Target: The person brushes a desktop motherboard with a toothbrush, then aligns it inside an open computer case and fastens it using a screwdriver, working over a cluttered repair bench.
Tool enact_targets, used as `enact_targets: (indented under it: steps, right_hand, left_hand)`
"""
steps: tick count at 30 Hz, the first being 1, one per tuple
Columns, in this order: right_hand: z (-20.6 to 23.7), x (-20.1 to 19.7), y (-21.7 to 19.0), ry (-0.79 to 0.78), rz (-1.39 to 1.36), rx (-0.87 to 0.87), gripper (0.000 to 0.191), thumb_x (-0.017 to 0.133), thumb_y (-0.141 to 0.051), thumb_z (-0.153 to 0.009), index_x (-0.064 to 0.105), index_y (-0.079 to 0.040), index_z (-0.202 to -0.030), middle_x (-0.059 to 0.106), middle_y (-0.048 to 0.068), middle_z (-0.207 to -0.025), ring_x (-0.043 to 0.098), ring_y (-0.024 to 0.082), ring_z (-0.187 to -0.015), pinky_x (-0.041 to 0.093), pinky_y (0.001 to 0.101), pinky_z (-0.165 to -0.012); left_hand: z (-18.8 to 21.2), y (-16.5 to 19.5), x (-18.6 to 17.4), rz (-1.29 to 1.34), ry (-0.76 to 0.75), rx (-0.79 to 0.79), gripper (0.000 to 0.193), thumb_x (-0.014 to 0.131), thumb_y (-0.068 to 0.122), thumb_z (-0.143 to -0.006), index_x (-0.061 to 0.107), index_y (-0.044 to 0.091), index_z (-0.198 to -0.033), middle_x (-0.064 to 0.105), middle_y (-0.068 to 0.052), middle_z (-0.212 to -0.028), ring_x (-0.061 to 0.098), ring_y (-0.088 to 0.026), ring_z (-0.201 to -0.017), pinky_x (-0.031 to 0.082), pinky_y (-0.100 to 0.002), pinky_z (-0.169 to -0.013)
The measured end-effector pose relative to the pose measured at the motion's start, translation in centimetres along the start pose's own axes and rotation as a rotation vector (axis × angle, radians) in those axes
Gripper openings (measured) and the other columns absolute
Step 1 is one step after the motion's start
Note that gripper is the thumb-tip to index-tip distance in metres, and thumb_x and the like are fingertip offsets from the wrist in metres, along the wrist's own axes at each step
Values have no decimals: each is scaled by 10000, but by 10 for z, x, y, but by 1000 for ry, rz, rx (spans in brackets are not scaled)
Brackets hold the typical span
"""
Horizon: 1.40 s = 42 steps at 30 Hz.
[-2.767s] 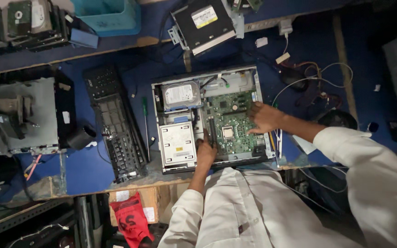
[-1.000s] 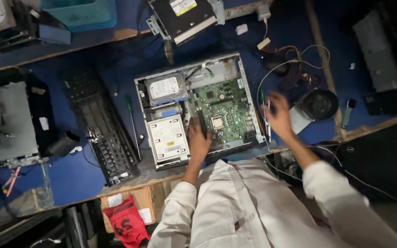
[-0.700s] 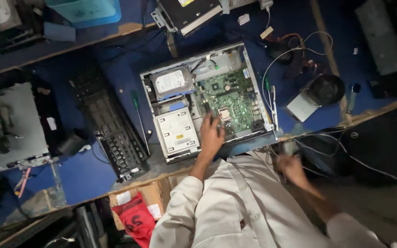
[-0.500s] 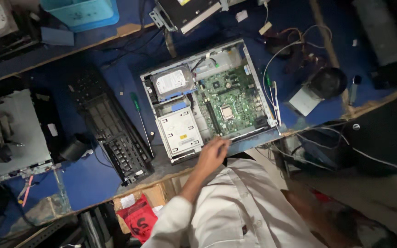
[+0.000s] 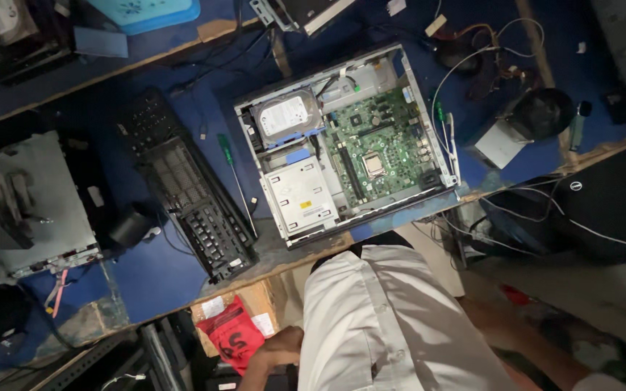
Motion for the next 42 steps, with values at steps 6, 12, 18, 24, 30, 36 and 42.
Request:
enact_targets:
  steps: [6, 12, 18, 24, 30, 36, 42]
  right_hand:
    - [-7, 1, -11, -81, 41, -27, 419, 678, -292, -936, 591, -93, -1295, 617, 64, -1285, 573, 183, -1160, 457, 352, -970]
    - [-12, 3, -22, -130, 70, -70, 516, 699, -328, -921, 577, -108, -1372, 610, 65, -1390, 567, 191, -1262, 449, 364, -1046]
    - [3, -10, -19, -152, -16, 79, 610, 731, -373, -887, 570, -140, -1428, 630, 46, -1458, 585, 185, -1333, 467, 357, -1109]
    - [-41, -48, -27, -359, 325, -43, 514, 698, -400, -946, 622, -101, -1356, 672, 90, -1345, 641, 205, -1203, 507, 364, -1010]
    - [-104, -221, -91, 459, 317, -201, 326, 694, -97, -807, 770, -118, -1124, 788, 47, -825, 689, 173, -723, 593, 355, -685]
    - [-153, -301, -187, 868, 391, -423, 263, 729, -142, -900, 759, -93, -1157, 780, 133, -948, 741, 234, -810, 564, 354, -721]
    - [-193, -305, -232, 850, 354, -429, 283, 720, -206, -927, 762, -83, -1178, 772, 168, -961, 755, 250, -828, 570, 374, -750]
  left_hand:
    - [47, -3, 16, 13, 358, 736, 267, 635, 206, -969, 780, 15, -1086, 718, -244, -1122, 701, -319, -1158, 534, -375, -937]
    - [-5, -21, 35, 256, 143, 11, 322, 670, 273, -875, 782, 5, -1015, 749, -155, -892, 701, -239, -841, 523, -323, -739]
    - [7, -23, 24, 295, -27, 155, 342, 668, 273, -837, 778, 63, -1083, 765, -80, -864, 673, -148, -752, 537, -325, -696]
    - [-22, -17, 5, 79, -75, 47, 287, 704, 230, -809, 770, 34, -1008, 756, -101, -869, 669, -157, -767, 544, -324, -715]
    - [-16, 65, -90, -77, 450, -17, 238, 741, 186, -781, 762, 5, -934, 747, -122, -873, 664, -167, -781, 552, -322, -735]
    - [41, 292, -168, 473, 1151, 788, 262, 654, 255, -1025, 753, 13, -1017, 761, -101, -952, 697, -175, -897, 551, -313, -844]
    - [96, 476, -172, 500, 219, 1552, 513, 614, 496, -1079, 730, 0, -1134, 755, -118, -1078, 727, -204, -979, 572, -342, -938]
Point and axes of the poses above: each hand's wrist, its own z-axis away from the middle knuckle, its own x-axis out of the palm, y = z × x, the point moved 2 cm from there along -z, towards the middle knuckle
